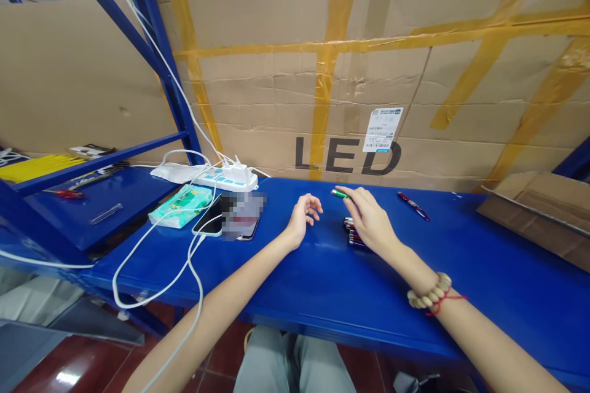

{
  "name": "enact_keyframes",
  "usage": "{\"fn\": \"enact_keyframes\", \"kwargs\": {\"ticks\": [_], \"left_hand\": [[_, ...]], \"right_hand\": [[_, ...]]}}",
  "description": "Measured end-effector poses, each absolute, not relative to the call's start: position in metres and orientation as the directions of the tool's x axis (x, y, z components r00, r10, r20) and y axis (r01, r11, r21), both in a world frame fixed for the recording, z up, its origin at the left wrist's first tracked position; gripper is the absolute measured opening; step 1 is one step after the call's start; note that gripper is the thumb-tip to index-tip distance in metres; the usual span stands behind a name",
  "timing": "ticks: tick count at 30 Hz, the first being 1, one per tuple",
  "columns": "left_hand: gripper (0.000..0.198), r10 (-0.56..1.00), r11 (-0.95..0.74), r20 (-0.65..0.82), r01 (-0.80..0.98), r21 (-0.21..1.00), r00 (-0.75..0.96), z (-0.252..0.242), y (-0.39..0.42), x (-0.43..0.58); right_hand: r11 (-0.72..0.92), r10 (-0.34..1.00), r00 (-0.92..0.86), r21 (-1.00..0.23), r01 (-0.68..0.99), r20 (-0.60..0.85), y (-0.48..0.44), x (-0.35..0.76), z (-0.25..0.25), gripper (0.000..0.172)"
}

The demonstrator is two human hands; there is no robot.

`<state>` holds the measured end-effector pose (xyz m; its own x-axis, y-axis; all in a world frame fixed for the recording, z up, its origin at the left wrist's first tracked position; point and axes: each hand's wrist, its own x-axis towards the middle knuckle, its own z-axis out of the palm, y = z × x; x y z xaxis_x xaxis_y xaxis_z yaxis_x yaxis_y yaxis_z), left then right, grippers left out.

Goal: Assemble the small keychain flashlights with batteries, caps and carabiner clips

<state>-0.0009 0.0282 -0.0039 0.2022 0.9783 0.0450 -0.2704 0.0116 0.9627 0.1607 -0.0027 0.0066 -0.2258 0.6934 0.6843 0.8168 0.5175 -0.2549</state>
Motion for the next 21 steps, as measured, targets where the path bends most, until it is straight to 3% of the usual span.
{"fn": "enact_keyframes", "kwargs": {"ticks": [7,21], "left_hand": [[0.035,0.974,-0.008,0.067,-0.265,0.964,0.216,-0.0044,0.0266,-0.0003],[0.034,0.974,-0.005,0.062,-0.254,0.967,0.217,-0.0030,0.0263,-0.0007]], "right_hand": [[0.580,0.647,-0.355,-0.134,0.803,0.675,-0.0062,0.1565,0.0047,0.034],[0.585,0.650,-0.356,-0.143,0.798,0.671,-0.0039,0.1544,-0.0022,0.033]]}}
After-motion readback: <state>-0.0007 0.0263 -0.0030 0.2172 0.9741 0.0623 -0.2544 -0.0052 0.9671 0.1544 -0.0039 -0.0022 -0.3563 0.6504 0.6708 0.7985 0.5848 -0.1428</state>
